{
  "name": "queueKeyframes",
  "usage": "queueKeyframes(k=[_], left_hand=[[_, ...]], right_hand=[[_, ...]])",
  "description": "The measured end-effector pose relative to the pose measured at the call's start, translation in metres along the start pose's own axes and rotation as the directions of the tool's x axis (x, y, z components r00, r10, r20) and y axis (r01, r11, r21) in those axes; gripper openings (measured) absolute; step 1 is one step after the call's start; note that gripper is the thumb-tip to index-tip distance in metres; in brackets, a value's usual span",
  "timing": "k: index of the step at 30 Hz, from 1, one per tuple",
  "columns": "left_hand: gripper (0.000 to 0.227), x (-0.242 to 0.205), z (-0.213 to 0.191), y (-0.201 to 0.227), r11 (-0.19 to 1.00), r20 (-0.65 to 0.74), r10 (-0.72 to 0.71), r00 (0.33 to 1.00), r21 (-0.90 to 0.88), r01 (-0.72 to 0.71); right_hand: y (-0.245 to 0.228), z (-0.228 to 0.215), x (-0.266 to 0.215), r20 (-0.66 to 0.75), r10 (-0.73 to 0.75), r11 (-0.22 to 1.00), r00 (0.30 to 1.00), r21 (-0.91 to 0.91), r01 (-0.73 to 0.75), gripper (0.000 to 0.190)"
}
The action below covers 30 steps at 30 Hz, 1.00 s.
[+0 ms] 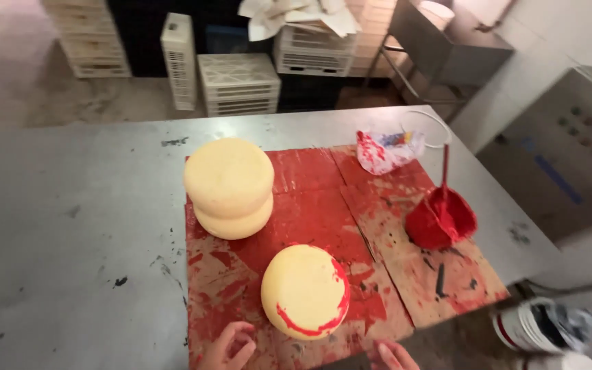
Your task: The person paints round beige objects red using a foam brush and red paint. They place a finished red object into a red basket, then continue painting another object on the table.
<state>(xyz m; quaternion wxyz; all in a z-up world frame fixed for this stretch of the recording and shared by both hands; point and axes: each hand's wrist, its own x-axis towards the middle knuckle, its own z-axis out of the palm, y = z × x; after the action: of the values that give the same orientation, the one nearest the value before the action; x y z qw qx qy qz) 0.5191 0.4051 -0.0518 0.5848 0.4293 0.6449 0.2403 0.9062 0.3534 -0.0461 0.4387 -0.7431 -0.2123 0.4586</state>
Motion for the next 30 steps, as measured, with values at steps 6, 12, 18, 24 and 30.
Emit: queueKeyframes(k=[6,12,18,24,30], left_hand=[[0.092,-0.019,-0.032,0.044,0.982,-0.164,-0.096,0.982,-0.177,0.066],[0.092,0.012,-0.081,0.079,0.963,-0.226,-0.091,0.97,-0.266,0.028],[0.086,0.076,-0.12,0.101,0.945,-0.262,0.059,0.963,-0.297,-0.139],[0.092,0.195,-0.165,0.143,0.905,-0.247,0.113,0.962,-0.374,-0.202],[0.088,0.224,-0.188,0.208,0.868,-0.118,-0.089,0.989,-0.496,0.019]], right_hand=[[-0.078,0.082,0.073,0.403,0.073,0.921,0.912,0.325,-0.217,0.027],[-0.168,0.18,0.043,0.583,0.127,0.936,0.802,0.197,-0.291,0.042],[-0.217,0.264,0.063,0.6,0.035,0.973,0.799,-0.203,0.11,0.074],[-0.268,0.339,0.089,0.484,-0.024,0.943,0.875,-0.281,0.181,0.098],[-0.246,0.382,0.133,0.357,-0.043,0.993,0.933,-0.085,0.078,0.085]])
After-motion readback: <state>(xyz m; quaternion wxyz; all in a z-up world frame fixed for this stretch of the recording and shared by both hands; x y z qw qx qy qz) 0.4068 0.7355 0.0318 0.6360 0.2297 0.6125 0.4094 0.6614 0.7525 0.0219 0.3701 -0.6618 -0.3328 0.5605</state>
